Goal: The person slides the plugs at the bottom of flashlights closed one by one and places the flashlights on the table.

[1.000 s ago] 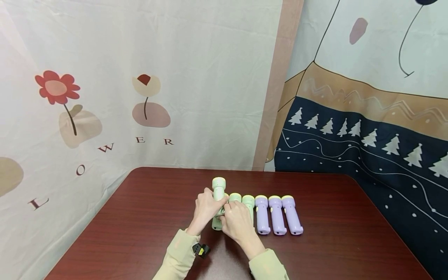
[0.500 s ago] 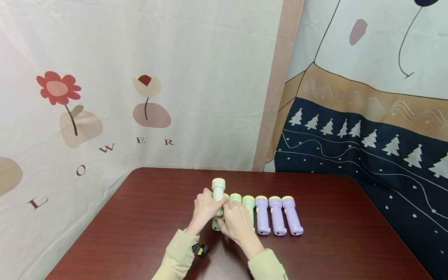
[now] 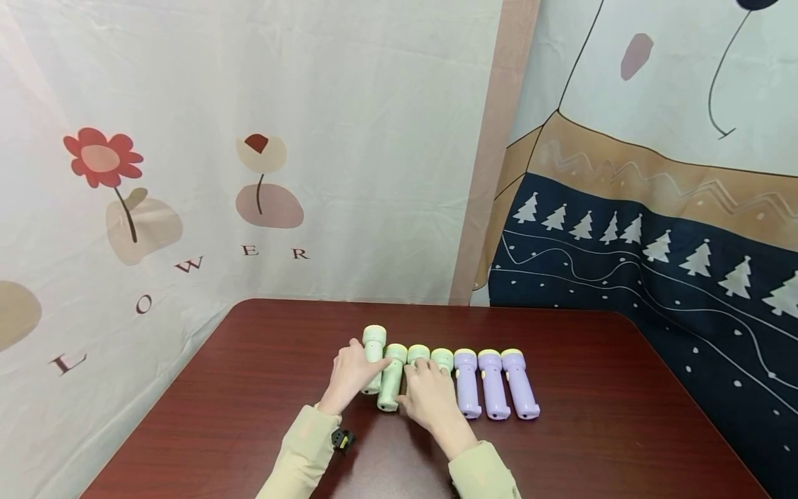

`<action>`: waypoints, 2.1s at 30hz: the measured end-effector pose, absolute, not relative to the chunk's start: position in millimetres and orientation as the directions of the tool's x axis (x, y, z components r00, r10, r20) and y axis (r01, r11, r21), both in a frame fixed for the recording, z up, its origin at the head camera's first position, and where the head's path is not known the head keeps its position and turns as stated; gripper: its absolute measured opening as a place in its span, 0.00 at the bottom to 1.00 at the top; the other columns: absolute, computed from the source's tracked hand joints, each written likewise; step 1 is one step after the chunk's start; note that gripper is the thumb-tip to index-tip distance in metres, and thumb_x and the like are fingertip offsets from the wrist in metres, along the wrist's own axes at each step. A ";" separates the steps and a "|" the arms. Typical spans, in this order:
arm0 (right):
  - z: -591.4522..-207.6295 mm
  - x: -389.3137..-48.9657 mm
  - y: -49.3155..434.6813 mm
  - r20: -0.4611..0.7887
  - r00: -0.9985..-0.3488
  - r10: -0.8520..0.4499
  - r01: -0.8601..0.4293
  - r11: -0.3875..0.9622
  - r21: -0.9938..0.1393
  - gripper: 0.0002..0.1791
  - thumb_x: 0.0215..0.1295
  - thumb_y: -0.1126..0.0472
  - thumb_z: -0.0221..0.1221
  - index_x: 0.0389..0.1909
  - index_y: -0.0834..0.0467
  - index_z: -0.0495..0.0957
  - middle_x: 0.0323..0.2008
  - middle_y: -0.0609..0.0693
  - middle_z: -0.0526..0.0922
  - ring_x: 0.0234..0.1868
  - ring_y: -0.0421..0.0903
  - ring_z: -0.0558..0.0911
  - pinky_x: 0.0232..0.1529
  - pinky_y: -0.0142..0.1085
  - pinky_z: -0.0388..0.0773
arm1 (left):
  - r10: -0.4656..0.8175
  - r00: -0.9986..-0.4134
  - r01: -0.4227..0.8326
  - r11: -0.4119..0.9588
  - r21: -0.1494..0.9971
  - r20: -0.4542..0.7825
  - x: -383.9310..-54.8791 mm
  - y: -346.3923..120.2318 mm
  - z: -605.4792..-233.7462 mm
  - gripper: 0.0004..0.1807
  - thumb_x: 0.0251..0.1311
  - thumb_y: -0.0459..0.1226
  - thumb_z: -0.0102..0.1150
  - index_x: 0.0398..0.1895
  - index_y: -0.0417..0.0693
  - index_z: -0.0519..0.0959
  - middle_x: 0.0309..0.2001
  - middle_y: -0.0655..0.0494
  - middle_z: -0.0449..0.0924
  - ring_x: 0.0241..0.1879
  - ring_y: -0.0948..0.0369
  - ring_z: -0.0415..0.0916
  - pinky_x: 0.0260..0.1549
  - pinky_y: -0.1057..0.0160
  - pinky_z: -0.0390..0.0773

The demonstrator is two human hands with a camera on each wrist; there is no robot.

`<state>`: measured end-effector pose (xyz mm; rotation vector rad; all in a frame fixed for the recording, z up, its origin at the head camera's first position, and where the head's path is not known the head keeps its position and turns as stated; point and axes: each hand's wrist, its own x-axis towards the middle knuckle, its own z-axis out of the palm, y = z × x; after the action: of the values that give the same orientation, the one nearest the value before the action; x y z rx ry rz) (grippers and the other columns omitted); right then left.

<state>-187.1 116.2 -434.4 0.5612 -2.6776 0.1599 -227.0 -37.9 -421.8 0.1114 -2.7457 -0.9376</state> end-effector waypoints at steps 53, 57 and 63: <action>-434.2 -182.9 122.5 0.323 -0.885 -0.336 -0.381 0.921 -0.086 0.23 0.46 0.50 0.71 0.38 0.61 0.78 0.42 0.57 0.78 0.42 0.56 0.78 0.36 0.50 0.75 | -0.146 -0.975 -0.056 0.891 0.450 0.168 -225.7 -41.7 -440.8 0.27 0.42 0.45 0.72 0.34 0.31 0.72 0.29 0.37 0.79 0.31 0.41 0.80 0.27 0.49 0.79; -435.0 -182.7 122.9 0.323 -0.884 -0.338 -0.382 0.920 -0.083 0.23 0.46 0.50 0.71 0.38 0.61 0.78 0.42 0.57 0.78 0.42 0.56 0.78 0.36 0.50 0.76 | -0.144 -0.973 -0.049 0.894 0.446 0.181 -224.9 -42.2 -440.0 0.27 0.42 0.45 0.72 0.33 0.31 0.72 0.29 0.37 0.79 0.31 0.41 0.81 0.27 0.49 0.79; -437.1 -182.9 123.4 0.333 -0.878 -0.343 -0.389 0.918 -0.078 0.23 0.46 0.50 0.71 0.38 0.61 0.78 0.41 0.57 0.78 0.41 0.56 0.78 0.35 0.50 0.76 | -0.143 -0.974 -0.052 0.896 0.441 0.176 -223.1 -44.0 -435.7 0.27 0.43 0.46 0.71 0.33 0.31 0.73 0.30 0.37 0.79 0.32 0.41 0.81 0.28 0.49 0.79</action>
<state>-182.9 123.4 -437.1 0.5416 -2.7637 0.2044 -223.1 -44.0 -435.7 0.1486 -2.8584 -0.6571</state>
